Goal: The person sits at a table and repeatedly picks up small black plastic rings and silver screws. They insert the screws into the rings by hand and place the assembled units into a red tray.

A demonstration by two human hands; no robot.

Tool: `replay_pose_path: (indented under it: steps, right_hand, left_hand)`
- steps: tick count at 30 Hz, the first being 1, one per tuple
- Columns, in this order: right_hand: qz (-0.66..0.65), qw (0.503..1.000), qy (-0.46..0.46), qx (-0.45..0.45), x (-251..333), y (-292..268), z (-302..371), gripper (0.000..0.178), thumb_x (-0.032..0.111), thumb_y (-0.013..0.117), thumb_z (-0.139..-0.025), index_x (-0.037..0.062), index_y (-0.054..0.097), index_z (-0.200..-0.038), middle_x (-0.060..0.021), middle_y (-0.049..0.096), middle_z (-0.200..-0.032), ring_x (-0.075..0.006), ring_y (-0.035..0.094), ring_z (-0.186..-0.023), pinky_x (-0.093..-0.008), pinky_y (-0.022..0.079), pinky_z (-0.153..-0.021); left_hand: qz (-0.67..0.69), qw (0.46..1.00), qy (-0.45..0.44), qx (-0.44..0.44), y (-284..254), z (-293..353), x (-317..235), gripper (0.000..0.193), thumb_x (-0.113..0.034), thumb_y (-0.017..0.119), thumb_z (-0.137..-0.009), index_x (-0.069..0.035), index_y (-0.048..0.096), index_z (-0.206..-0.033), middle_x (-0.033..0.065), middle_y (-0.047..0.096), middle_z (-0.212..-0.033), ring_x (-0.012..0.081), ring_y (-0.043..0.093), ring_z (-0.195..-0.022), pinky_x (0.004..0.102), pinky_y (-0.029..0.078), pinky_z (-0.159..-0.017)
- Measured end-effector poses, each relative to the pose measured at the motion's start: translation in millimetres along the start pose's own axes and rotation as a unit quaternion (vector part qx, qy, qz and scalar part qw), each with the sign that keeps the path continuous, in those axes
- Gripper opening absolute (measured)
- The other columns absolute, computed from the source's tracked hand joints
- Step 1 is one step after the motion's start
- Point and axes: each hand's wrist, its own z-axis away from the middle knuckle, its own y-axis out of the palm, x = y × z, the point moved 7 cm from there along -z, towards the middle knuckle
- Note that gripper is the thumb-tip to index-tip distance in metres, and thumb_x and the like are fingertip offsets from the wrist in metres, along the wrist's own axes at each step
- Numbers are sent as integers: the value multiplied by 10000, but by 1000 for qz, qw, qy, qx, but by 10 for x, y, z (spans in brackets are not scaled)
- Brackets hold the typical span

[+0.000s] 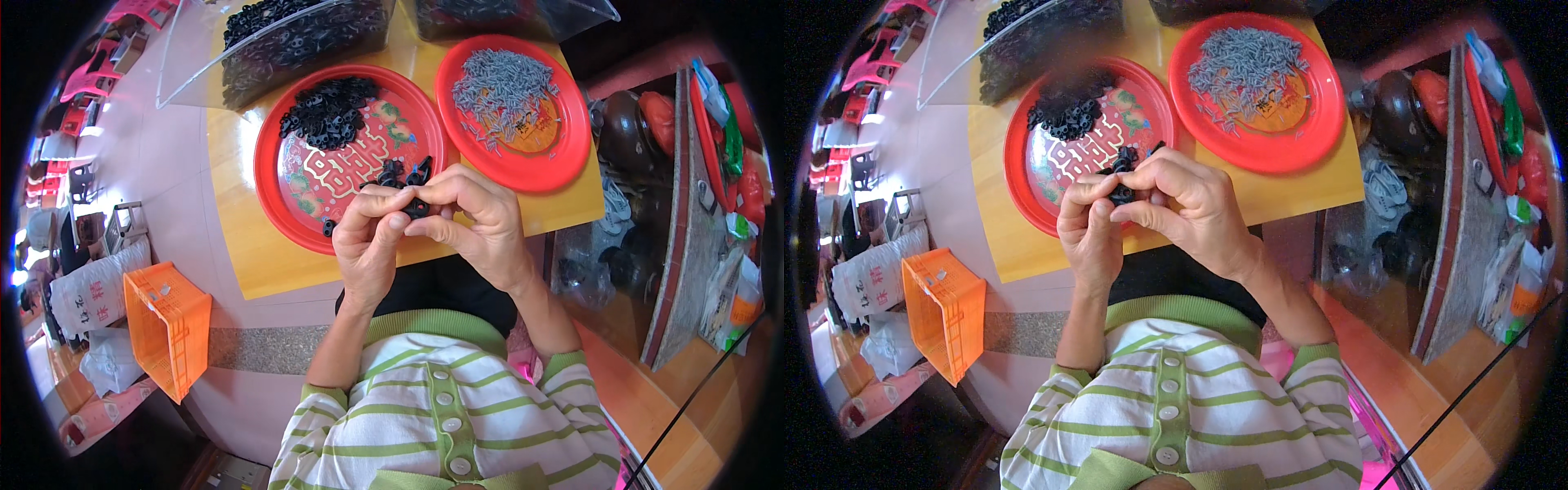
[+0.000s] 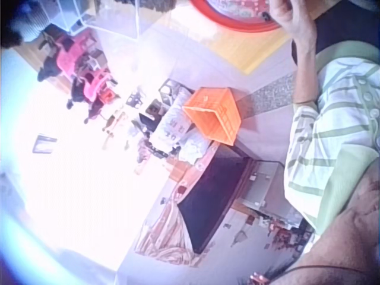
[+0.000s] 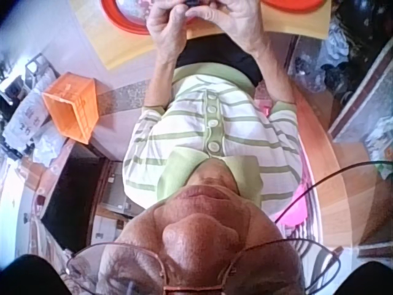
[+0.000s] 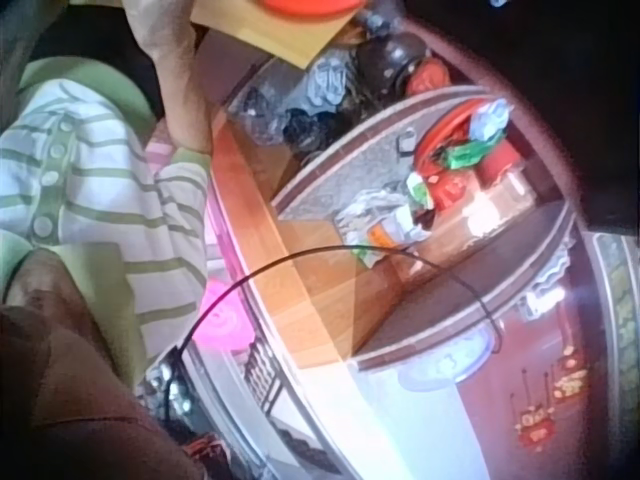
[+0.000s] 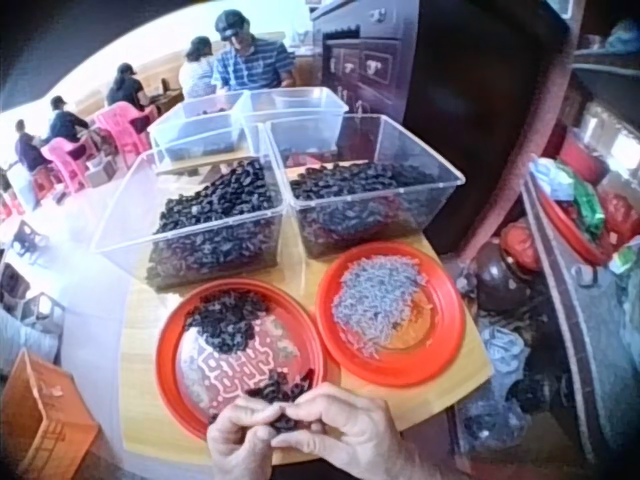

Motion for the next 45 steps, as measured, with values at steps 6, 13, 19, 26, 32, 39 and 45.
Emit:
replay_pose_path:
  steps: [6, 13, 19, 26, 32, 39, 45]
  right_hand:
    - [-2, 1000, 3, -6, 32, 57, 9, 186, 70, 731, -746, 22, 613, -881, -44, 562, -775, -97, 535, -630, -228, 433, -541]
    - [-47, 993, 108, 10, -221, -21, -282, 204, 36, 691, -785, 11, 636, -980, -21, 604, -830, -70, 565, -757, -236, 480, -651]
    - [194, 933, -71, -295, 16, -1260, -1189, 221, 130, 661, -848, 63, 668, -1058, 51, 615, -850, -5, 451, -633, -160, 377, -563]
    - [337, 912, -71, -221, -144, -1618, -1647, 273, 27, 618, -819, -27, 611, -1086, -1, 598, -778, -51, 486, -638, -199, 409, -593]
    - [220, 959, -60, -166, -238, -1322, -1006, 118, 146, 690, -802, 49, 681, -868, -19, 633, -752, -68, 507, -649, -242, 428, -601]
    - [317, 941, 116, 6, -522, -992, -98, 102, 92, 677, -778, 8, 642, -824, -98, 614, -784, -217, 608, -698, -308, 470, -630]
    - [322, 939, 111, -39, -655, -972, 21, 96, 61, 688, -765, -2, 637, -818, -68, 594, -752, -151, 543, -636, -282, 434, -586]
  left_hand:
    - [-9, 999, 32, -10, 3, 10, -62, 143, -20, 603, -859, 21, 612, -996, 106, 607, -974, 143, 551, -905, 262, 423, -826]
    - [-18, 999, -6, -27, -109, -153, -83, 275, -133, 474, -951, 18, 538, -1171, 84, 600, -929, 132, 562, -824, 255, 449, -761]
    - [-421, 906, 12, -26, -473, -402, -298, 167, -23, 603, -853, 6, 635, -1015, 72, 627, -880, 113, 586, -764, 238, 458, -675]
    - [-548, 832, 20, 83, -211, -573, -107, 137, -40, 646, -784, -19, 662, -918, 95, 593, -799, 250, 580, -770, 330, 472, -678]
    - [-622, 769, 14, 148, -34, -608, -12, 183, -116, 675, -766, -29, 662, -926, 105, 580, -827, 270, 560, -824, 356, 449, -733]
    - [-619, 773, -1, 137, 23, -546, 41, 147, -52, 677, -731, -18, 627, -865, 98, 570, -861, 290, 556, -836, 384, 458, -730]
    - [-524, 847, -12, 94, 27, -509, 0, 122, 15, 662, -741, -8, 610, -848, 84, 577, -817, 227, 598, -768, 314, 479, -666]
